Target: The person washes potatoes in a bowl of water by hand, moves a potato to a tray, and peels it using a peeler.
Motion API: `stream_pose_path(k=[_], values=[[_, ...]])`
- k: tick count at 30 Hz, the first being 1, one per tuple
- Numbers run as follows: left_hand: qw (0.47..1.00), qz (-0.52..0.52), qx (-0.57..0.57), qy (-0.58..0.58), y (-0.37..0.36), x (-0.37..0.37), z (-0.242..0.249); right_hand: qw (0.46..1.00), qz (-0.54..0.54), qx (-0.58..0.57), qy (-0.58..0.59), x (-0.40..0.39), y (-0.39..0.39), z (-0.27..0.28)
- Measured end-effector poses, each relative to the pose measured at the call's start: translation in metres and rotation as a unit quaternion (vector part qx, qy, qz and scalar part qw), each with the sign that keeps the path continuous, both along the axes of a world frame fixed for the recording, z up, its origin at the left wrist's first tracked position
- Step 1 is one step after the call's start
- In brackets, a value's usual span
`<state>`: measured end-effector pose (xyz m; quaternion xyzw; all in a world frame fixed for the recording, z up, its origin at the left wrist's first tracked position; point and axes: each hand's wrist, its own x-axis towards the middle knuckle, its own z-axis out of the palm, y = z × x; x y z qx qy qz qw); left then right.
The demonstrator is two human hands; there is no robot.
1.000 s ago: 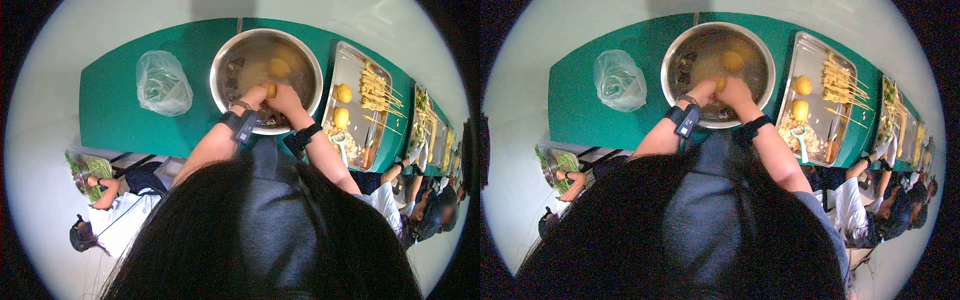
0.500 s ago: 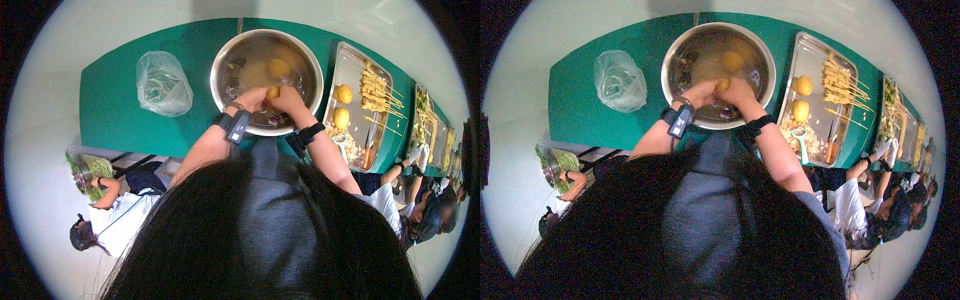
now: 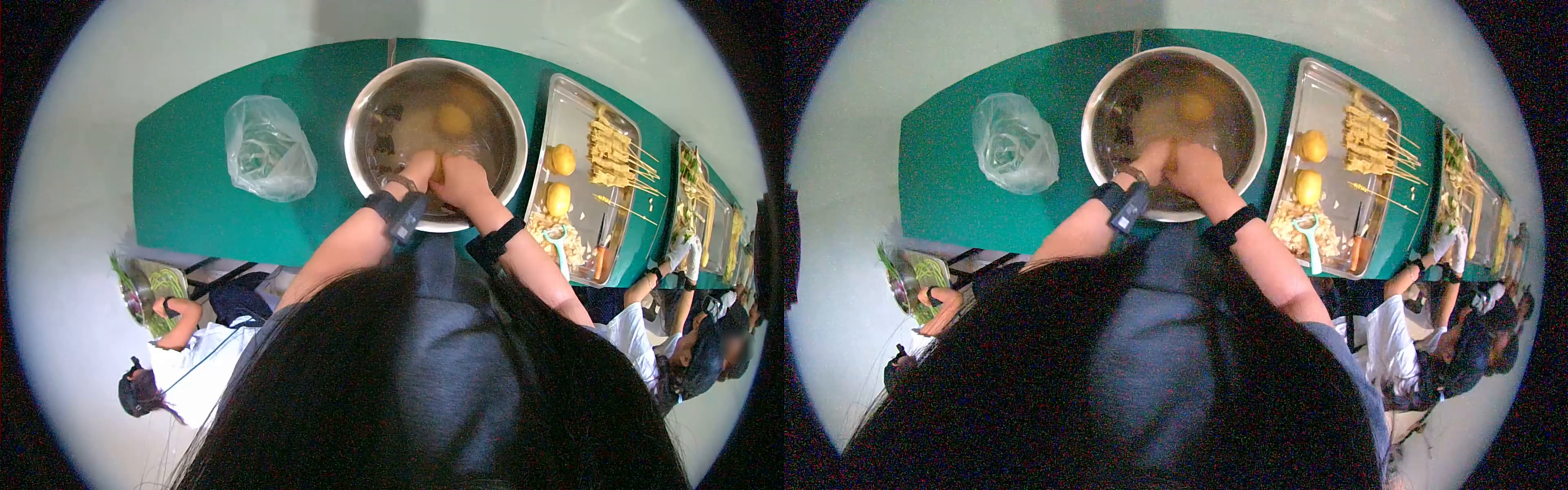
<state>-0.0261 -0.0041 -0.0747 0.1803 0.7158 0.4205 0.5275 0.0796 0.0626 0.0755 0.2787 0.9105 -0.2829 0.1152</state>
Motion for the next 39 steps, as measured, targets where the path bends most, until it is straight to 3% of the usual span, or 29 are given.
stream_pose_path(k=[1,2,3,5,8,11,14,17,21,27,30,32,33,36,39], values=[[1.000,0.011,0.003,0.018,0.002,0.002,-0.044,1.000,-0.006,-0.005,-0.016,-0.002,0.002,-0.003],[1.000,0.021,0.006,0.003,0.002,0.004,-0.043,0.999,-0.012,-0.011,-0.033,-0.003,0.003,-0.005],[0.999,0.031,0.009,-0.011,0.002,0.005,-0.040,0.999,-0.008,-0.008,-0.048,-0.004,0.006,-0.006],[0.993,0.047,0.016,-0.105,0.003,0.012,0.042,0.997,0.000,-0.002,-0.080,-0.006,0.012,-0.009],[0.988,0.062,0.072,-0.122,0.006,0.017,0.019,0.992,0.002,0.001,-0.124,-0.008,0.022,-0.022],[0.996,0.082,0.026,-0.032,0.012,0.020,-0.008,0.991,-0.022,0.015,-0.130,-0.008,0.024,-0.035],[0.997,0.065,0.033,0.000,0.012,0.019,0.045,0.991,-0.048,0.006,-0.122,-0.004,0.024,-0.044],[0.995,0.056,0.054,-0.062,0.007,0.014,0.056,0.996,-0.059,-0.013,-0.064,0.001,0.019,-0.030],[0.978,0.033,-0.027,-0.203,0.002,-0.001,0.061,0.995,-0.073,-0.025,-0.064,0.003,0.014,-0.007],[0.988,0.097,-0.003,-0.122,0.009,0.020,0.074,0.997,-0.060,-0.005,-0.054,0.000,0.016,-0.026],[0.965,0.095,-0.031,-0.241,0.003,0.008,0.083,0.999,-0.038,-0.003,-0.034,0.002,0.012,-0.019],[0.952,0.085,-0.022,-0.293,0.002,-0.005,0.034,0.999,-0.027,-0.014,-0.039,0.004,0.008,-0.005],[0.944,0.080,-0.018,-0.319,0.003,-0.006,0.039,0.998,-0.037,-0.014,-0.043,0.004,0.008,-0.006],[0.976,0.042,-0.045,-0.208,0.001,0.005,0.065,0.997,-0.058,-0.012,-0.052,0.006,0.008,-0.013],[0.983,0.009,-0.066,-0.171,-0.004,0.006,0.092,0.997,-0.062,-0.014,-0.050,0.006,0.010,-0.019]])
